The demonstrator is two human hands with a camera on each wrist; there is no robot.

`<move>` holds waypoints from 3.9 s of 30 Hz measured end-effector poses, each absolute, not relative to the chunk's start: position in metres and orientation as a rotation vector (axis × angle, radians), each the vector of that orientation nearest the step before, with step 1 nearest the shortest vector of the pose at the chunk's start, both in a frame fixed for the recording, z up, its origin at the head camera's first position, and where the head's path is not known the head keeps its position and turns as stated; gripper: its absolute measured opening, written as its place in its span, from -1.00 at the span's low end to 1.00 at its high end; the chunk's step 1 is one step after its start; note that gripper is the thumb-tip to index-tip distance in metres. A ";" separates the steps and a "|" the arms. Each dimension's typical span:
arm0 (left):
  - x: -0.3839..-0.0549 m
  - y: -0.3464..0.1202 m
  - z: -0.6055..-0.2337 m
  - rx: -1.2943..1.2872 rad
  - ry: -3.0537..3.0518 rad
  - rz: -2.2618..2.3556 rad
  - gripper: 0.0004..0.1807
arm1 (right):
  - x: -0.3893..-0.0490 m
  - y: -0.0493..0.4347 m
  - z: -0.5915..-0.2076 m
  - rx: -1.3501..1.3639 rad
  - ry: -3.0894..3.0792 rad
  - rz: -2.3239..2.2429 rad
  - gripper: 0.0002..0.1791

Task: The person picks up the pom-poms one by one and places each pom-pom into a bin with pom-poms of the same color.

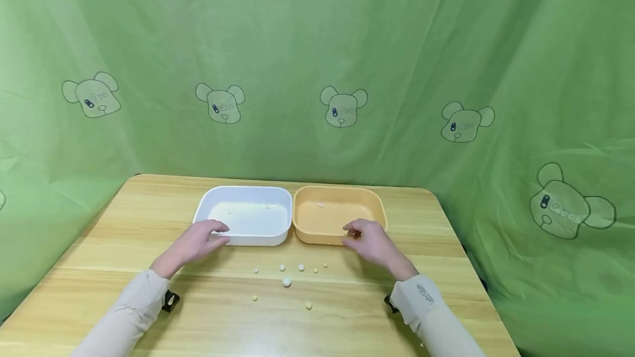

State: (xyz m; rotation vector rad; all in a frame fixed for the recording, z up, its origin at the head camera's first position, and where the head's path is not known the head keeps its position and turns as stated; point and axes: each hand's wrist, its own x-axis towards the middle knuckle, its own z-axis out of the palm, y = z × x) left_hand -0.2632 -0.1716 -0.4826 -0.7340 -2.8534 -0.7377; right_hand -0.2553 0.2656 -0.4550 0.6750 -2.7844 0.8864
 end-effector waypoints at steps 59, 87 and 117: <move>-0.267 -0.177 -0.491 -0.766 -2.725 -1.067 -0.94 | -0.260 0.241 -0.505 1.040 -3.036 1.000 -0.87; -0.266 -0.178 -0.491 -0.735 -2.730 -1.114 -0.94 | -0.266 0.236 -0.504 1.147 -3.022 0.954 -0.89; -0.268 -0.177 -0.495 -0.765 -2.710 -1.101 -0.94 | -0.262 0.229 -0.473 1.068 -3.028 1.044 -0.96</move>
